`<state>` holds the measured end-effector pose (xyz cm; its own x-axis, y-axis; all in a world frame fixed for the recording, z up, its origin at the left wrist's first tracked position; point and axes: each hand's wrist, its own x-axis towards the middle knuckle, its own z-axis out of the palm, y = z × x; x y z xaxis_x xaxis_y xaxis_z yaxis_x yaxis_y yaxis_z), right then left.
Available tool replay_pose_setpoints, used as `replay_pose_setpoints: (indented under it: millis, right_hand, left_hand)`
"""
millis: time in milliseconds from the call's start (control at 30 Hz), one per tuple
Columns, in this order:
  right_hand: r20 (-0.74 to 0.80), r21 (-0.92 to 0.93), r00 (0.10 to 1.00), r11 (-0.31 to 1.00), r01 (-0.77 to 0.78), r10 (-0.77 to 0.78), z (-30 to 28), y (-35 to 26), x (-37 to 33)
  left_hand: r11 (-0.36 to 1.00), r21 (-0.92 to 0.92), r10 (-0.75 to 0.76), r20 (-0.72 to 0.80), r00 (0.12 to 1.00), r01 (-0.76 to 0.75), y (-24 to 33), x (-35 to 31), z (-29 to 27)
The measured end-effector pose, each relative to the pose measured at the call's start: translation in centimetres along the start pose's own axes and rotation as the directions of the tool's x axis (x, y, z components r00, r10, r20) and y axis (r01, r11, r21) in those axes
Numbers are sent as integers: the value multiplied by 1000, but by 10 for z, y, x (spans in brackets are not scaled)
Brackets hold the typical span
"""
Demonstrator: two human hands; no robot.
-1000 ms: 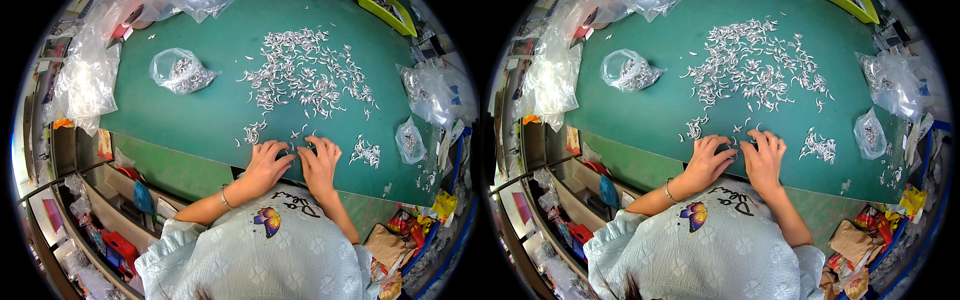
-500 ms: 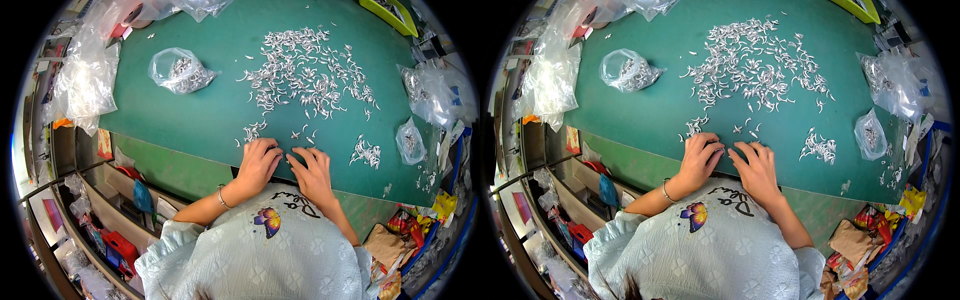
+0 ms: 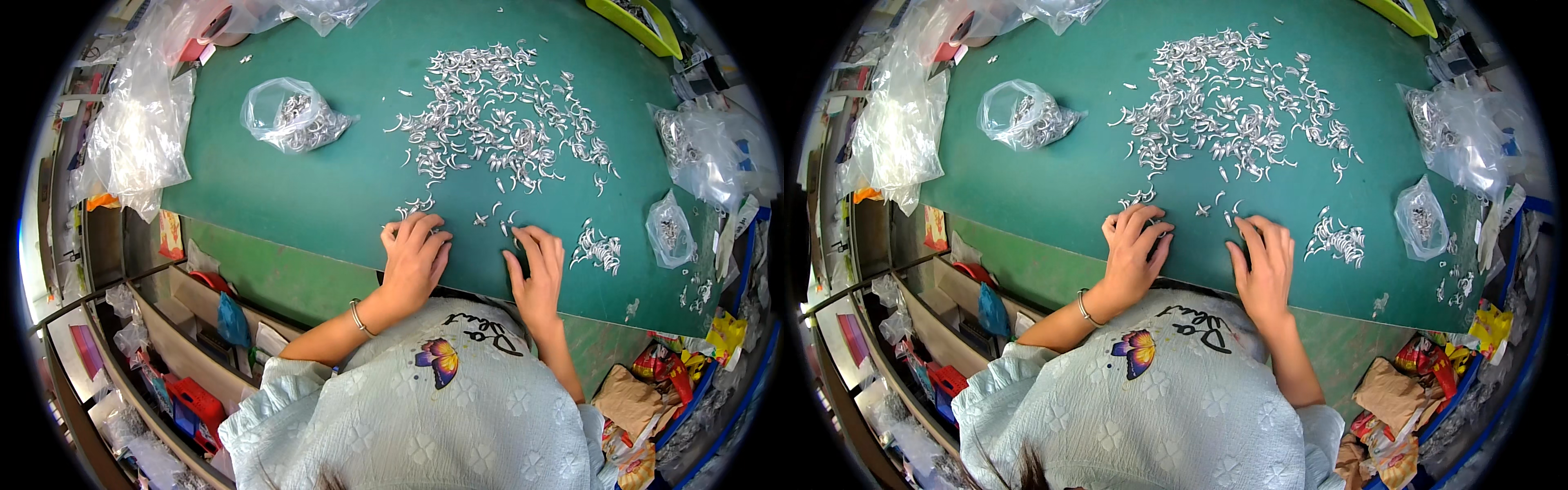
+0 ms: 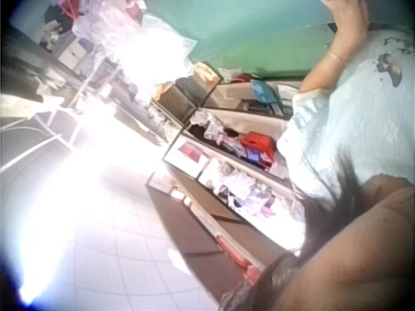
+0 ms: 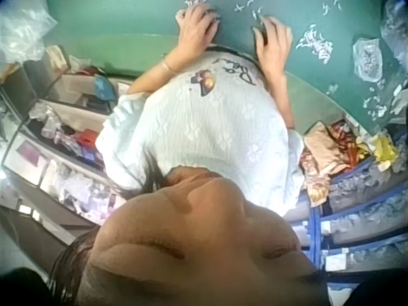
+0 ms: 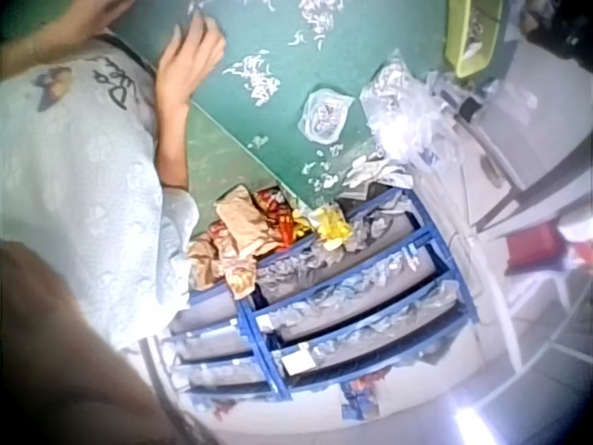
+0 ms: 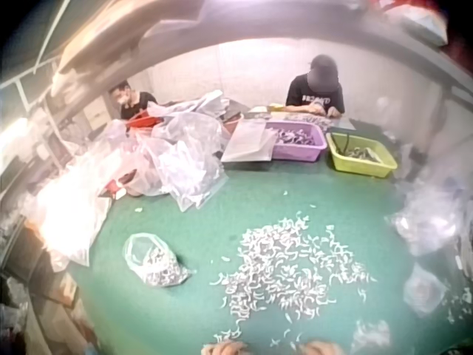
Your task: The person sorts small silver metal hooks by hand on a green work surface, organizing them into piles and eventually placing some into small plastic bags.
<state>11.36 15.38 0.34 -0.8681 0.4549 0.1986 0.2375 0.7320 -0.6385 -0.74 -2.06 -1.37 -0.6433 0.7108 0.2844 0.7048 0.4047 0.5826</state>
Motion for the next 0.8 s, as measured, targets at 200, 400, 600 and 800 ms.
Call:
replay_pose_setpoints:
  millis: [200,400,600,800]
  right_hand:
    - [-67,-101,997,994,28,-35,-2,20,3]
    - [-17,-204,992,971,122,-128,-3,0,32]
    - [-19,-171,994,980,101,-105,1,9,11]
    - [35,-86,981,977,195,-192,21,-15,1]
  left_hand:
    - [1000,3,-20,4,1000,20,1,0,0]
    - [999,-43,1,37,999,1,13,11,3]
    - [998,-11,-60,12,998,60,4,6,-3]
    - [994,-42,-96,16,995,97,3,4,-4]
